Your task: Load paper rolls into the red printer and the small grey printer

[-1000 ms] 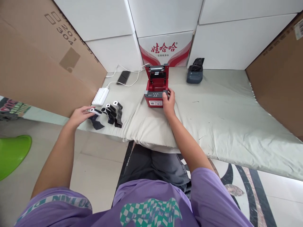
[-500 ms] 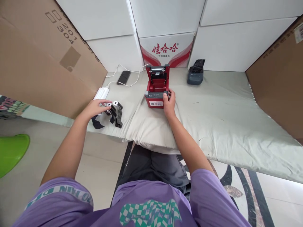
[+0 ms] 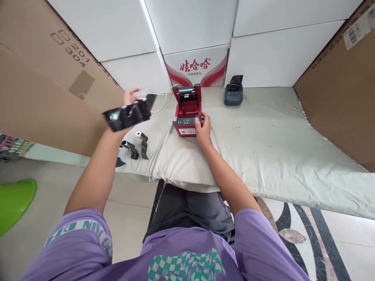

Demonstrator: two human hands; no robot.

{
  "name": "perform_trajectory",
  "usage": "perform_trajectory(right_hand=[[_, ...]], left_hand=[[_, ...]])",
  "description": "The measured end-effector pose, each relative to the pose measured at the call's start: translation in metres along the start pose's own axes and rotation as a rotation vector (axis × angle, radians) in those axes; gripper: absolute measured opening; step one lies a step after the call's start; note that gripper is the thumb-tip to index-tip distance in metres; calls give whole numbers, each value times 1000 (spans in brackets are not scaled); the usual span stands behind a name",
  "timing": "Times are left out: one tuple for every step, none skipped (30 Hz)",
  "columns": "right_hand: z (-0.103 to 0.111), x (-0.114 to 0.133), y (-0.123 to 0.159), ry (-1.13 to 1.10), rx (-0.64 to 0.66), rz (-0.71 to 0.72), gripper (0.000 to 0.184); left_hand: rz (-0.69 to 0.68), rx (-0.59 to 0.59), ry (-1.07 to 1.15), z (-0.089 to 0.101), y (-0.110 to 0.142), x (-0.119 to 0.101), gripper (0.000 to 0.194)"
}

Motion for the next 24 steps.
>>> perform_trajectory(right_hand=[[0,0,0,5,-5,4,58],[0,-1,0,9,-6,9,58],[0,-1,0,14,-6,16,58],[-1,-2,0,17,-4,23,59],[-1,-2,-1,19,0,31,59],[-1,-2,-1,21,3,36,60],[-1,-3,-2,21,5,38,60],[-1,-3,-2,22,3,39,60],[-1,-4,-2,23,0,37,60],[-1,-4,-3,24,-4,36,60],[-1,-5,-3,27,-8,36,59],[-2,-5,-3,32,-14,36,59],[-2,-6,-3,37,-17,37,58],[-3,-6,-3,42,-20,38,57],[-3,-7,-3,45,-22,39,57],[-3,-8,-3,47,-25,39,57],[-4,-8,-4,50,-26,39,58],[-4,-8,-4,56,-28,40,58],[-4,-8,-4,61,-28,41,59],[-4,-7,-4,66,-28,41,59],[-4,-7,-4,68,-26,39,59],[-4,-7,-4,67,-23,34,59],[-4,-6,-4,60,-20,28,60],[-5,-6,-4,51,-17,21,60]], left_hand=[[-60,70,-22,-17,-12,-16,54],[-103,132,-49,-33,-22,-30,50],[-157,202,-92,-49,-31,-43,48],[-217,279,-151,-65,-39,-53,44],[-272,346,-219,-79,-46,-61,40],[-323,411,-290,-92,-51,-66,38],[-365,467,-361,-103,-56,-67,35],[-393,512,-426,-113,-61,-67,34],[-410,553,-479,-121,-64,-64,33],[-418,585,-518,-128,-67,-61,33],[-421,611,-537,-134,-69,-58,33],[-421,632,-537,-138,-71,-55,33],[-422,647,-519,-141,-72,-53,34],[-423,656,-488,-144,-73,-52,35],[-422,657,-448,-147,-73,-52,36],[-416,653,-407,-149,-74,-51,37],[-402,647,-366,-151,-76,-51,37],[-373,648,-326,-154,-77,-49,37],[-331,655,-287,-157,-79,-48,36],[-281,672,-254,-159,-80,-46,33],[-235,684,-230,-161,-81,-45,29],[-204,683,-213,-161,-81,-44,25],[-195,669,-200,-159,-81,-45,22],[-205,632,-185,-156,-80,-48,22]])
Point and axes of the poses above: each hand's wrist, its own y-axis away from the middle knuckle, its own z-axis out of the back of the hand, x = y × z, the point moved 3 cm from there along -y, towards the middle knuckle, and after that the axes turned 6 degrees about -z, right-handed, at the moved point
